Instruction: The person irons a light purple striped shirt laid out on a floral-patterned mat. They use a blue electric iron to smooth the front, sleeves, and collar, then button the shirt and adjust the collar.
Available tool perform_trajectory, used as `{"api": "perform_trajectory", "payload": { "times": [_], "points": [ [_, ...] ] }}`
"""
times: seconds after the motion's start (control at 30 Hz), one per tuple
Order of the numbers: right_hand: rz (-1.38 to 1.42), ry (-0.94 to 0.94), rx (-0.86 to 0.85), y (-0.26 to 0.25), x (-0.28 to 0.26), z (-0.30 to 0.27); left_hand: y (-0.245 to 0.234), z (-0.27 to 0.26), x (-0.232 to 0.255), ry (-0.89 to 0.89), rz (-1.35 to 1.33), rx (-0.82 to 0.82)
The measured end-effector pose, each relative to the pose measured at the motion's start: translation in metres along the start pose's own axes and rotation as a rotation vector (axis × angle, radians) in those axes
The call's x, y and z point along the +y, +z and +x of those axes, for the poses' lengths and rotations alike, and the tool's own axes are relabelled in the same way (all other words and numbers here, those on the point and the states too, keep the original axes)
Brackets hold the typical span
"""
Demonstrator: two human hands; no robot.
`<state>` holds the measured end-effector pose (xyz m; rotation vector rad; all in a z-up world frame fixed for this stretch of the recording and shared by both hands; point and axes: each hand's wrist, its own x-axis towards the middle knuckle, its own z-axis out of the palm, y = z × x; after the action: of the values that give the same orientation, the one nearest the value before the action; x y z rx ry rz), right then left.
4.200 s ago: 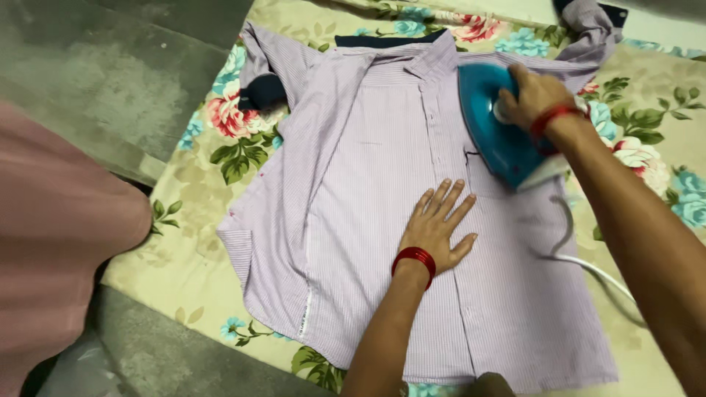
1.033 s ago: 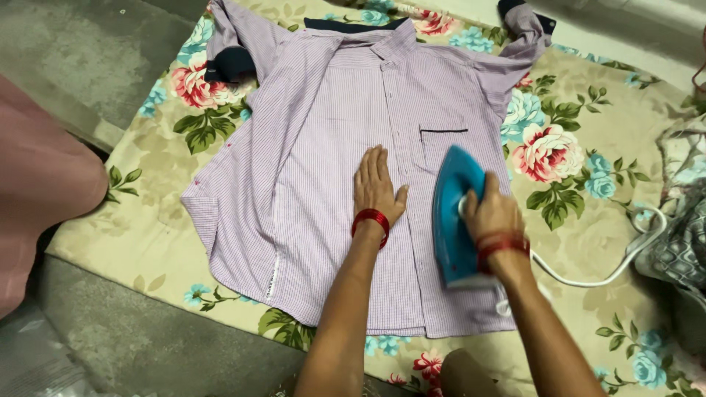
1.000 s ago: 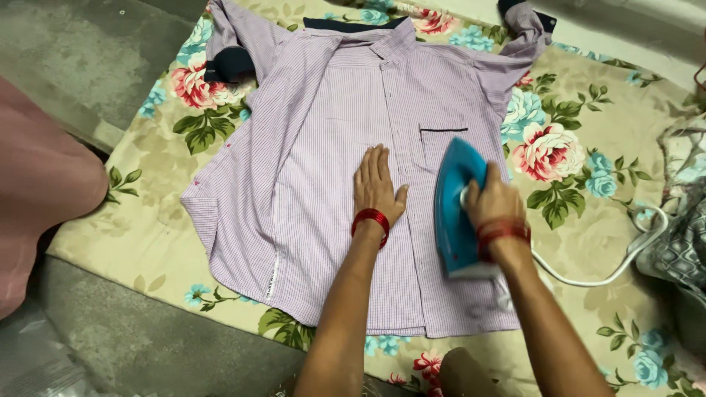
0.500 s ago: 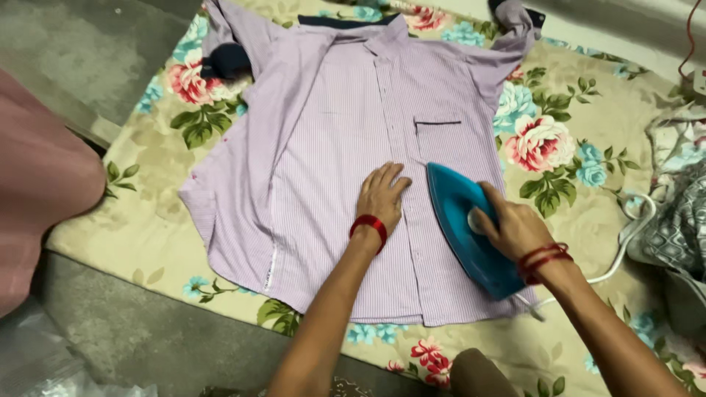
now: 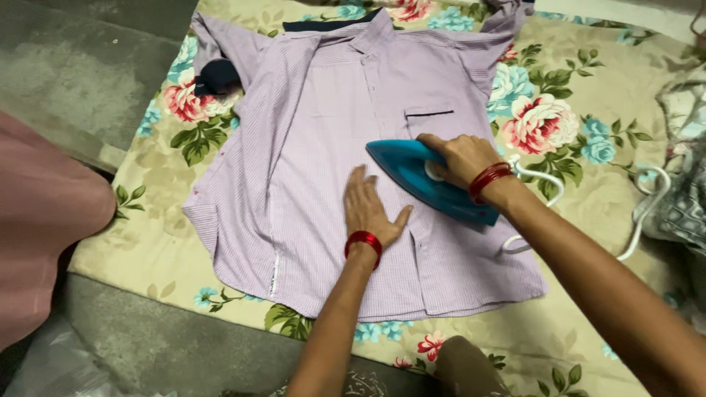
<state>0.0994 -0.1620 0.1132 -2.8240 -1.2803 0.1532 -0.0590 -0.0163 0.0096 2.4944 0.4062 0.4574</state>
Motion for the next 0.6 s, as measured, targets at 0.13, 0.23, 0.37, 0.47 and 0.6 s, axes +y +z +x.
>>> {"api": "perform_trajectory", "payload": {
  "times": [0.13, 0.23, 0.37, 0.47, 0.6],
  "points": [
    [-0.015, 0.061, -0.028, 0.005, 0.005, -0.039, -0.01, -0.002, -0.005, -0.067, -0.042, 0.076],
    [0.001, 0.062, -0.113, -0.003, 0.01, -0.087, -0.012, -0.004, -0.006, -0.085, -0.074, 0.06],
    [0.009, 0.116, -0.138, -0.009, 0.001, -0.116, -0.013, -0.001, -0.01, -0.072, -0.071, 0.04],
    [-0.004, 0.151, -0.105, -0.009, -0.002, -0.111, -0.016, -0.005, -0.008, -0.061, -0.096, 0.039],
    [-0.019, 0.158, -0.007, 0.0, 0.0, -0.089, -0.012, -0.048, 0.016, -0.211, -0.232, -0.033]
  ]
}}
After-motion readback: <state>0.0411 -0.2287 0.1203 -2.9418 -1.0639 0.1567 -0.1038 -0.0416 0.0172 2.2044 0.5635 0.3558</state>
